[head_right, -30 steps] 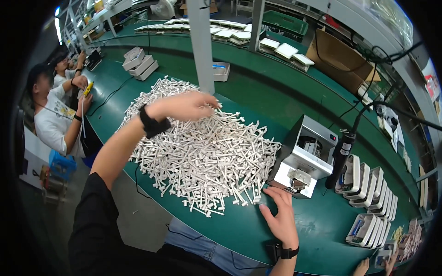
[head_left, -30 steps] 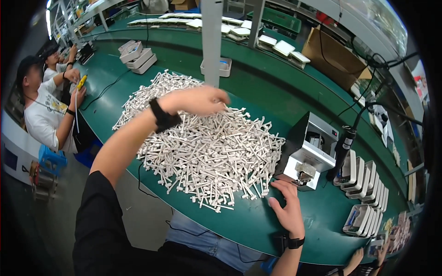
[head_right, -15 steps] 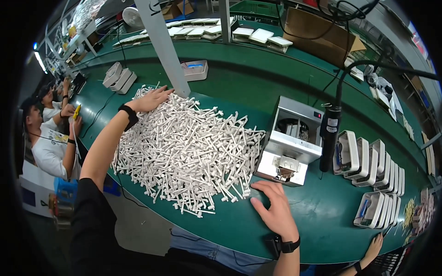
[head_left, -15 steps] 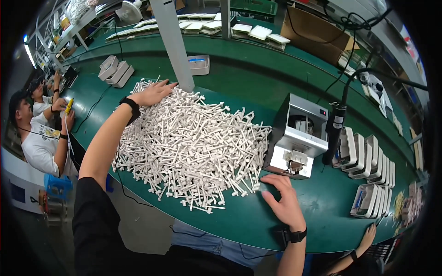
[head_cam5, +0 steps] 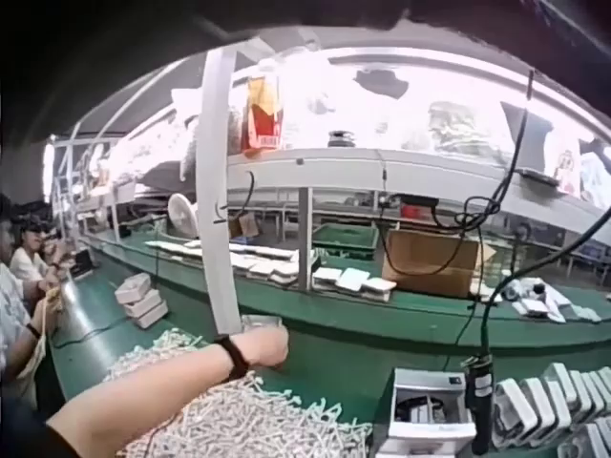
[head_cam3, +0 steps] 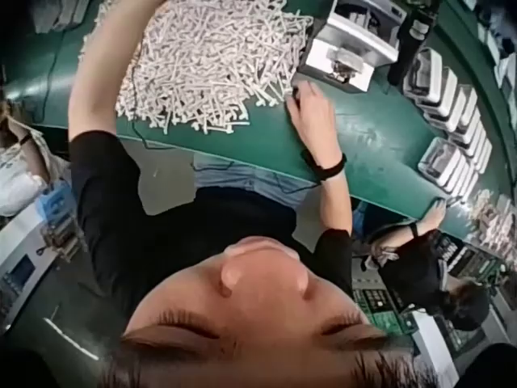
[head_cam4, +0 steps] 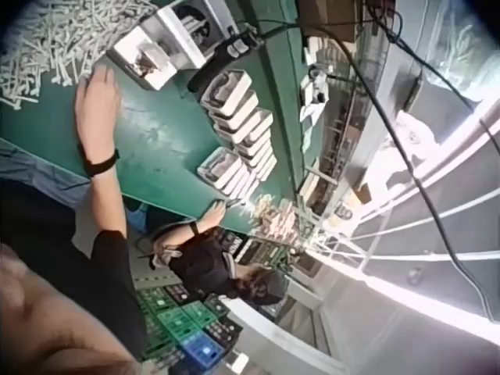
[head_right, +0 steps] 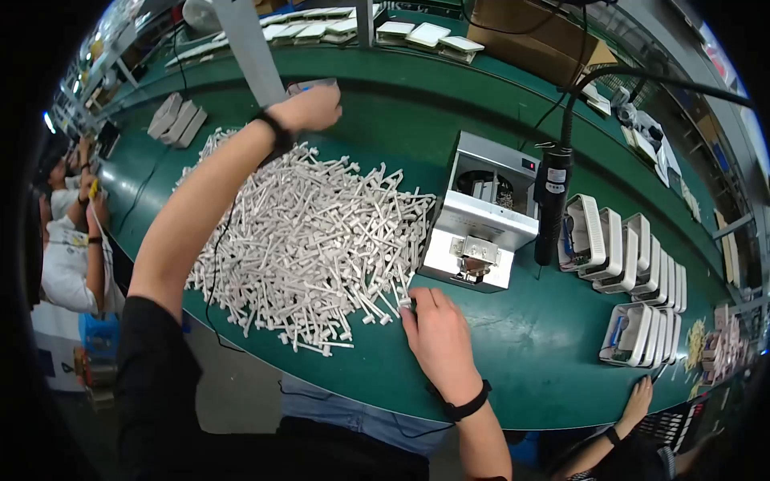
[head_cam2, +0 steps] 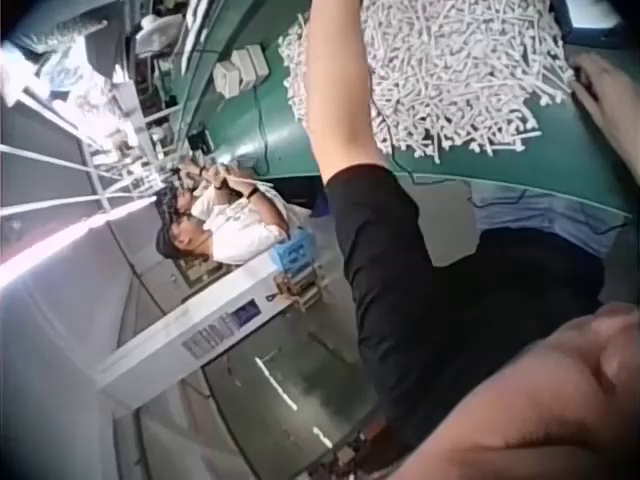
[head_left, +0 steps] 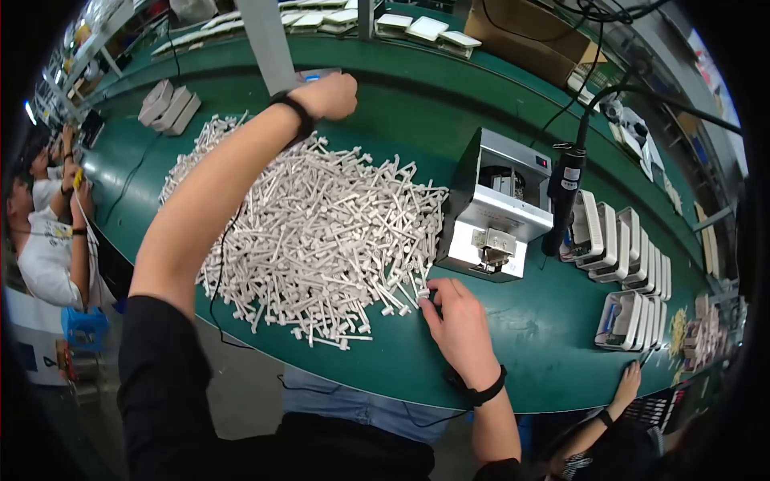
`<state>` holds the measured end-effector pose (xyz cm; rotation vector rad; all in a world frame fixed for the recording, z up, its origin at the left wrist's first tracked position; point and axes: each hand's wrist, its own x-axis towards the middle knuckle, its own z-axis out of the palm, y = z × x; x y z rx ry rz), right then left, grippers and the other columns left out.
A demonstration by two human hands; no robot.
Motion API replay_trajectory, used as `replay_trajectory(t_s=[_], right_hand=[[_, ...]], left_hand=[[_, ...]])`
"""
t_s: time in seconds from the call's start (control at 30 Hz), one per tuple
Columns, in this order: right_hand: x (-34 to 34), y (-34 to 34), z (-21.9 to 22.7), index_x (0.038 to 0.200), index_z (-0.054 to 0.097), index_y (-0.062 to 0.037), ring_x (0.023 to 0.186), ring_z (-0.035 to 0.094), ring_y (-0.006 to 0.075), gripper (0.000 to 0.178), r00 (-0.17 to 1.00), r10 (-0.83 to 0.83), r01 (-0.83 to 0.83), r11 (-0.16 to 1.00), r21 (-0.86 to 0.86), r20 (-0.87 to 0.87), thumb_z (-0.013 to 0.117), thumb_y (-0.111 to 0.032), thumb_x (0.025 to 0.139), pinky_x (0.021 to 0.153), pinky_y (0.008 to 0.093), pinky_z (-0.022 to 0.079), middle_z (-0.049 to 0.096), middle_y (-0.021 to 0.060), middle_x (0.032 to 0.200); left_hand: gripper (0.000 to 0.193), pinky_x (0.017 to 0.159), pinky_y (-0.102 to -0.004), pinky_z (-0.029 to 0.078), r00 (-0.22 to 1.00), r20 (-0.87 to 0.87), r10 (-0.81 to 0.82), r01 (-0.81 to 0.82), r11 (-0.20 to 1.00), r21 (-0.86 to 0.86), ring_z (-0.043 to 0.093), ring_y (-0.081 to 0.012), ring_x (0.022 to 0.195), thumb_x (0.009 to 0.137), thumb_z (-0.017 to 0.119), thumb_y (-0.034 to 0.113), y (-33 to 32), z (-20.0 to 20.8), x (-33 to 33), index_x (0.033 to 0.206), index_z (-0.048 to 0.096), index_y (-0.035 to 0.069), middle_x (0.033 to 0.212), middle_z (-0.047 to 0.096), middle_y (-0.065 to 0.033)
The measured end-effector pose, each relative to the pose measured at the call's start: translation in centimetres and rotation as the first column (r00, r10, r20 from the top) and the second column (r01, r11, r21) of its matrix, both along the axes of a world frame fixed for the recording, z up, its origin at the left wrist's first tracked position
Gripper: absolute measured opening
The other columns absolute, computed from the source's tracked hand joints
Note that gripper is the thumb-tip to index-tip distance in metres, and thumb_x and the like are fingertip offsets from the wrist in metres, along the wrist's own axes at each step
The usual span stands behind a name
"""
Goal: Assembling small electronic components into a white plastic housing using an electric screwdriver.
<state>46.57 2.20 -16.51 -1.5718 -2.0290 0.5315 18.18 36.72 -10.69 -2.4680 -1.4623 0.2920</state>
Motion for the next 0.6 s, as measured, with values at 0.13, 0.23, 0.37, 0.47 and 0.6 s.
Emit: replay_trajectory(t_s=[0.13, 0.23, 0.37, 0.47, 0.6], right_hand=[[-0.2, 0.7, 0.1, 0.104, 0.067, 0.0017, 0.068, 0.063, 0.0234, 0.020, 0.991, -0.014, 0.003, 0.997, -0.083, -0.134, 0.078, -0.007, 0.090, 0.065, 0.0354, 0.052, 0.064, 0.0123, 0.081], [0.4, 0.5, 0.0, 0.103, 0.066, 0.0022, 0.067, 0.064, 0.0208, 0.019, 0.975, -0.037, 0.011, 0.993, -0.116, -0.220, 0.078, -0.007, 0.091, 0.064, 0.0332, 0.052, 0.067, 0.0117, 0.079], [1.0, 0.4, 0.2, 0.101, 0.066, 0.0031, 0.068, 0.068, 0.0163, 0.015, 0.923, -0.084, 0.021, 0.985, -0.169, -0.375, 0.076, -0.006, 0.094, 0.063, 0.0291, 0.053, 0.072, 0.0100, 0.081], [1.5, -0.5, 0.9, 0.101, 0.066, 0.0040, 0.070, 0.071, 0.0141, 0.012, 0.825, -0.123, -0.009, 0.973, -0.230, -0.552, 0.073, -0.005, 0.098, 0.062, 0.0267, 0.055, 0.075, 0.0088, 0.083], [1.3, -2.5, 4.0, 0.102, 0.067, 0.0056, 0.074, 0.075, 0.0151, 0.011, 0.705, -0.171, 0.008, 0.972, -0.234, -0.688, 0.071, -0.004, 0.100, 0.062, 0.0254, 0.057, 0.076, 0.0092, 0.086]], left_hand=[[0.027, 0.090, -0.0495, 0.059, 0.978, -0.119, 0.169, -0.179, 0.981, -0.077, 0.075, -0.0397, 0.105, 0.096, 0.058, 0.018, 7.0, -5.9, -2.3, 0.109, 0.076, 0.003, 0.111, 0.077, -0.0227], [0.024, 0.089, -0.0447, 0.060, 0.871, 0.406, 0.277, -0.381, 0.902, 0.202, 0.074, -0.0385, 0.111, 0.095, 0.060, 0.012, 7.4, -7.4, -3.7, 0.112, 0.076, 0.006, 0.115, 0.077, -0.0224], [0.020, 0.086, -0.0450, 0.060, 0.908, 0.360, 0.214, -0.255, 0.964, 0.071, 0.076, -0.0393, 0.101, 0.096, 0.064, 0.010, 3.5, -3.1, -0.9, 0.111, 0.075, 0.002, 0.114, 0.076, -0.0226], [0.018, 0.086, -0.0356, 0.056, 0.726, 0.674, 0.136, -0.158, 0.987, -0.028, 0.073, -0.0273, 0.095, 0.099, 0.065, 0.010, 0.0, 1.5, -1.1, 0.115, 0.070, 0.005, 0.104, 0.075, -0.0145], [0.016, 0.083, -0.0253, 0.050, -0.033, 0.969, 0.243, 0.250, 0.941, -0.228, 0.062, -0.0091, 0.088, 0.108, 0.062, 0.021, -9.4, 4.8, -0.3, 0.113, 0.064, 0.006, 0.095, 0.068, 0.0008]])
